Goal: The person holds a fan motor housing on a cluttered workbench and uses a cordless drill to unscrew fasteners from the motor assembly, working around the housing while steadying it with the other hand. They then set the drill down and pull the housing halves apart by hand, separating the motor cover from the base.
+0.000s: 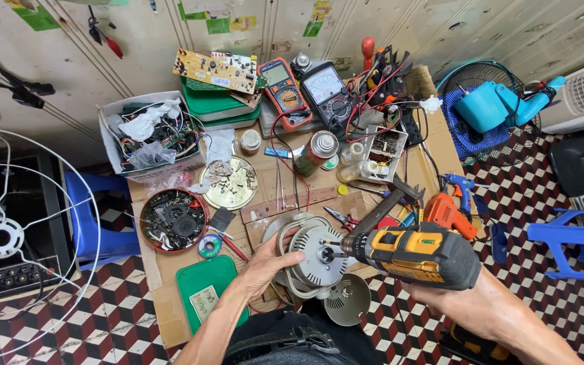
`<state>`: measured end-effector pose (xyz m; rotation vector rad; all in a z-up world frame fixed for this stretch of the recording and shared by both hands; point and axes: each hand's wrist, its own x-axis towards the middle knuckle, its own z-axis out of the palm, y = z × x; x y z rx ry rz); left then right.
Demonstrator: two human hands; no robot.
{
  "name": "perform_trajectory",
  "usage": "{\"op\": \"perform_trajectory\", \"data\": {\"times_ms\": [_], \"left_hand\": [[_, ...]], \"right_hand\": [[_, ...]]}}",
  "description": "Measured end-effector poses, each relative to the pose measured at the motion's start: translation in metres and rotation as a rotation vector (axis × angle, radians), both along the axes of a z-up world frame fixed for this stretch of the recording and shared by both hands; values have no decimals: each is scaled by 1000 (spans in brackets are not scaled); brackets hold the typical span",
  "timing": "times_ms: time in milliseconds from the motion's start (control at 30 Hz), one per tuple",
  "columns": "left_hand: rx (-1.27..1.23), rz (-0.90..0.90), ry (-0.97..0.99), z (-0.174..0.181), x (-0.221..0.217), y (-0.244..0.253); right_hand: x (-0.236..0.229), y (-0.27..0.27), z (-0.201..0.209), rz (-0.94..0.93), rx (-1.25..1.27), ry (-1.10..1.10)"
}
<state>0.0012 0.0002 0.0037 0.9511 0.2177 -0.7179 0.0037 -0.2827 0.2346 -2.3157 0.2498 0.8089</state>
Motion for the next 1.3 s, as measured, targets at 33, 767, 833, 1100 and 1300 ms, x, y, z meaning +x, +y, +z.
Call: {"op": "perform_trajectory", "data": {"times_ms": [33, 767, 833, 1100, 1300], "left_hand": [[0, -6, 0, 3, 1, 0], [121, -40, -1, 6, 1, 2], [116, -32, -5, 5, 1, 1], [139, -40, -40, 4, 1, 2], [79, -19, -20, 2, -2, -2]], "right_hand": [[1, -1, 0, 54, -16, -33], [4, -6, -5, -69, 54, 61], [5, -6, -5, -110, 18, 100], [13, -9, -8, -62, 35, 96], [21, -15, -7, 22, 104, 90]]}}
